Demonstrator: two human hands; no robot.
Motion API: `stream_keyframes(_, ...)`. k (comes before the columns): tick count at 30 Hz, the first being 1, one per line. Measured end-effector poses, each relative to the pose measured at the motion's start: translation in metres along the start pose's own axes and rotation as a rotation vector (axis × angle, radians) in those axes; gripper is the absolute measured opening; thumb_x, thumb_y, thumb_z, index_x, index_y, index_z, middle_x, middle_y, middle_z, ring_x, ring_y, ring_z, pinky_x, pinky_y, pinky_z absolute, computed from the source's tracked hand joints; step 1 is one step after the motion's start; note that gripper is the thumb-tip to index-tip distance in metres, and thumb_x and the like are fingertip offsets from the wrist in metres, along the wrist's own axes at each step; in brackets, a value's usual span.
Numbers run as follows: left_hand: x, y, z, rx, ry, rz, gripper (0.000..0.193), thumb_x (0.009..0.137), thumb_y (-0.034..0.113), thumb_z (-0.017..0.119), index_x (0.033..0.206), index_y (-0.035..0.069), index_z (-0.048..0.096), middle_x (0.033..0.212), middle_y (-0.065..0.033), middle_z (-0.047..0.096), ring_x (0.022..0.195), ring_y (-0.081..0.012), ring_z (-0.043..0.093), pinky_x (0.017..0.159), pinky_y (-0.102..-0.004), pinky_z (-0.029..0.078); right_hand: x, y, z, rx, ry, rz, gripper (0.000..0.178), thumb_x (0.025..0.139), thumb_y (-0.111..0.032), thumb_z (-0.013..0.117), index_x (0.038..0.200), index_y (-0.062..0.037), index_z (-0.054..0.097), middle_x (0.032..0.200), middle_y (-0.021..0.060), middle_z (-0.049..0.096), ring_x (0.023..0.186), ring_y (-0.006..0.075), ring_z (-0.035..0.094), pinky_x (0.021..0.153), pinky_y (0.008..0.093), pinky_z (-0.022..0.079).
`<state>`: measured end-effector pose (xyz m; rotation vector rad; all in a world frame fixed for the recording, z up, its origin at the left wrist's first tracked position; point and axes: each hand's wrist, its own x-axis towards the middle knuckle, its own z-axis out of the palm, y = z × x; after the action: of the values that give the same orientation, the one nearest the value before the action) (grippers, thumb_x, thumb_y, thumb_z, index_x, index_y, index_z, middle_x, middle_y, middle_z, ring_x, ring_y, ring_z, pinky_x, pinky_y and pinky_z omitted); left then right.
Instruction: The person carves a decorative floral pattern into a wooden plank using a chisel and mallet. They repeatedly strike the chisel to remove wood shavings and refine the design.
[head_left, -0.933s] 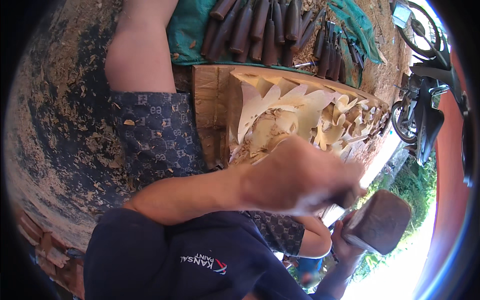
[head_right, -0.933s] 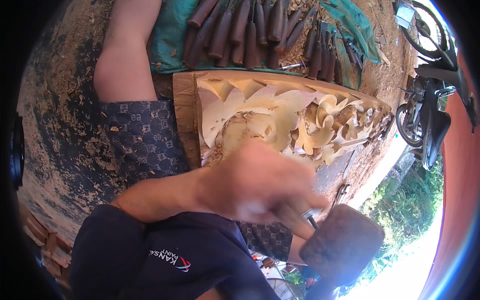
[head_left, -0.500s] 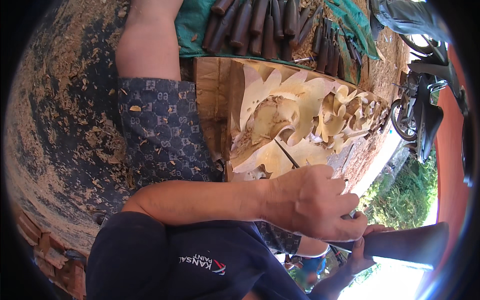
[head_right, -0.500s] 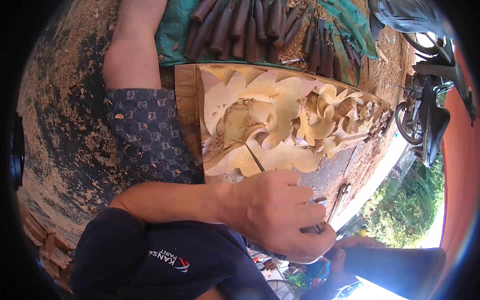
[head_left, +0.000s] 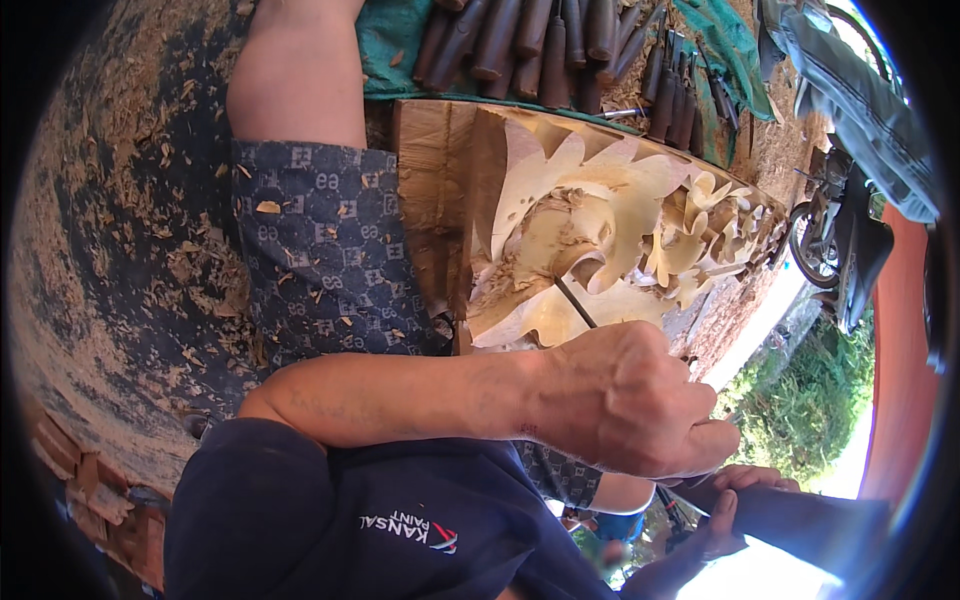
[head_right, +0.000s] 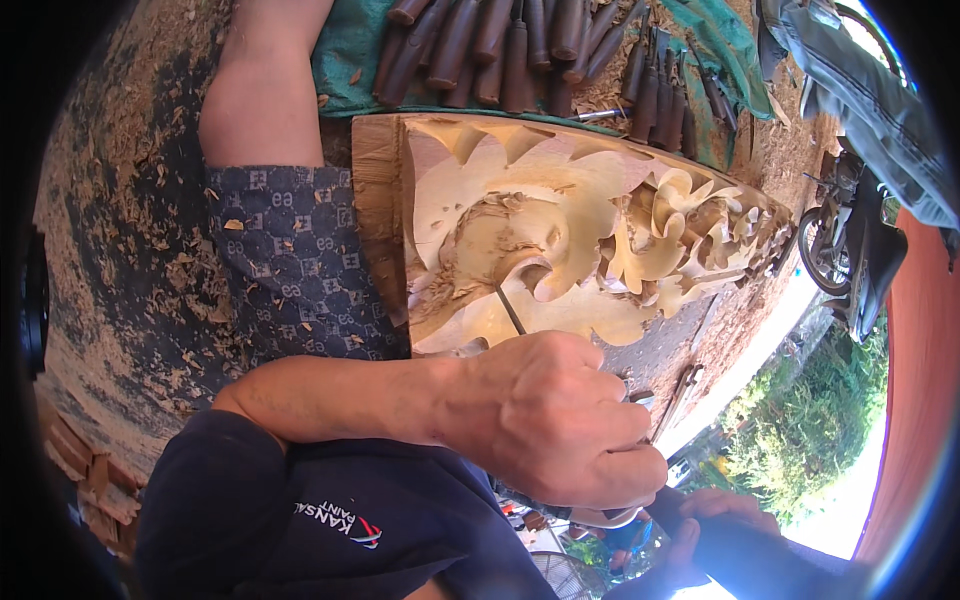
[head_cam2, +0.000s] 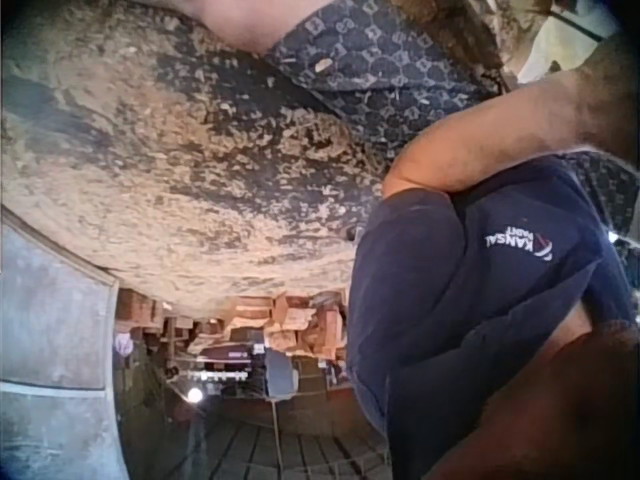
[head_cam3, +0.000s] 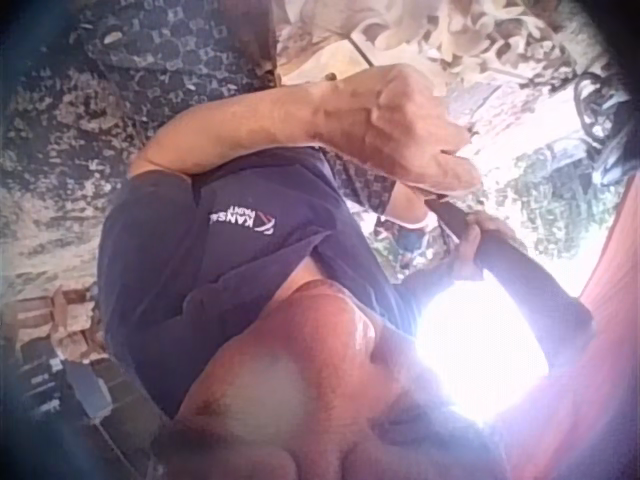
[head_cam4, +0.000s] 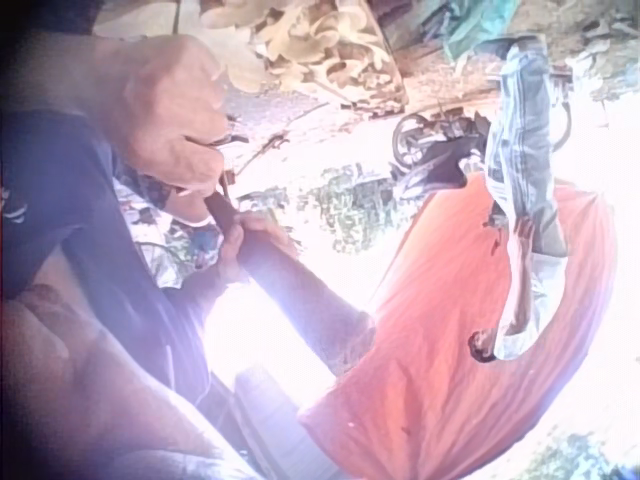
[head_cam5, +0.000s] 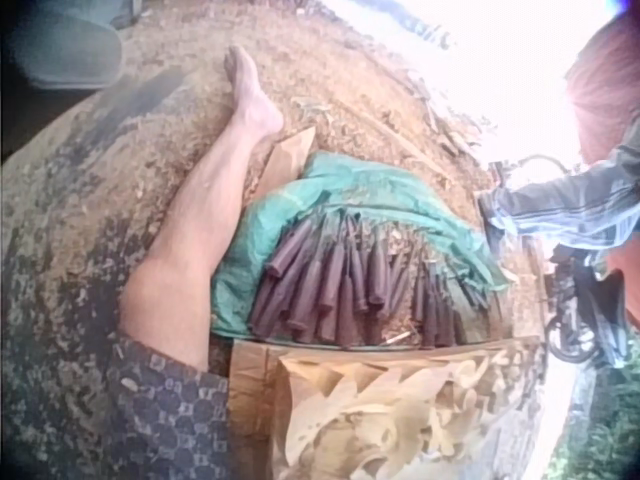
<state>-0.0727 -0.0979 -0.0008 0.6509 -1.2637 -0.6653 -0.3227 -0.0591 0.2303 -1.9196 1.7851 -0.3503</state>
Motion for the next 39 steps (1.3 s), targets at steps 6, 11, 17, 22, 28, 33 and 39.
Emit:
stream_keyframes(6,-0.001,-0.006,-0.01,0.025,-0.001,-0.012,0.017,0.078,0.016,0.068,0.076,0.011,0.052,0.061,0.0008,0.044,0.048,-0.0159,0.052,0.041,-0.032,0.04,0.008,-0.008,0.034,-0.827,-0.133,0.029,0.025,0.085,-0.01,0.07,0.106,-0.0028,0.058,0.093,0.0084,0.057,0.079,0.0195,0.058,0.077,0.035,0.051)
stream_keyframes(11,-0.005,-0.003,-0.009,0.045,-0.039,-0.047,0.015,0.08,0.015,0.068,0.08,0.01,0.055,0.06,-0.0015,0.047,0.049,-0.0195,0.055,0.042,-0.0352,0.044,0.044,-0.046,0.066,-0.258,-0.037,0.323,0.013,0.086,-0.007,0.061,0.097,-0.0021,0.063,0.098,0.0108,0.064,0.087,0.0232,0.063,0.084,0.0387,0.053)
stream_keyframes(17,0.016,-0.004,-0.065,-0.27,-0.013,-0.188,0.016,0.086,0.017,0.07,0.088,0.008,0.057,0.062,-0.0069,0.056,0.052,-0.0259,0.063,0.045,-0.0407,0.049,0.036,-0.011,0.08,-0.365,-0.026,-0.389,0.02,0.077,-0.01,0.082,0.092,-0.0037,0.069,0.089,0.0082,0.071,0.071,0.022,0.065,0.062,0.0341,0.052)
stream_keyframes(22,0.022,0.026,-0.049,-0.08,-0.279,-0.111,0.015,0.091,0.019,0.066,0.095,0.008,0.056,0.069,-0.0067,0.056,0.052,-0.0252,0.061,0.045,-0.0426,0.048,0.015,-0.006,0.067,-0.123,0.134,-0.102,0.053,0.078,0.002,0.08,0.126,-0.0015,0.057,0.101,0.009,0.065,0.091,0.0191,0.062,0.083,0.0326,0.052)
stream_keyframes(28,0.007,0.025,-0.003,-0.068,-0.008,0.047,0.015,0.086,0.018,0.066,0.098,0.017,0.058,0.072,0.0009,0.046,0.06,-0.0139,0.054,0.048,-0.03,0.035,-0.003,0.02,-0.008,-0.01,0.18,0.219,0.064,0.087,0.014,0.067,0.145,-0.0003,0.045,0.101,0.0117,0.063,0.09,0.0195,0.065,0.079,0.0321,0.058)
stream_keyframes(33,0.005,0.017,-0.002,-0.057,-0.082,0.037,0.016,0.083,0.018,0.067,0.097,0.016,0.058,0.071,0.0003,0.047,0.06,-0.0142,0.053,0.047,-0.0311,0.037,0.0,0.0,0.007,-0.469,0.2,0.115,0.023,0.095,-0.014,0.063,0.113,0.0009,0.057,0.095,0.0072,0.064,0.083,0.016,0.065,0.076,0.0265,0.055)
stream_keyframes(39,0.005,0.014,-0.011,0.006,-0.134,-0.048,0.012,0.081,0.018,0.067,0.084,0.013,0.056,0.064,-0.0004,0.047,0.056,-0.0152,0.055,0.046,-0.0324,0.036,0.022,-0.01,0.013,-0.152,0.097,-0.032,0.028,0.082,0.0,0.076,0.105,0.0002,0.06,0.085,0.0101,0.066,0.08,0.0221,0.069,0.078,0.0344,0.059)
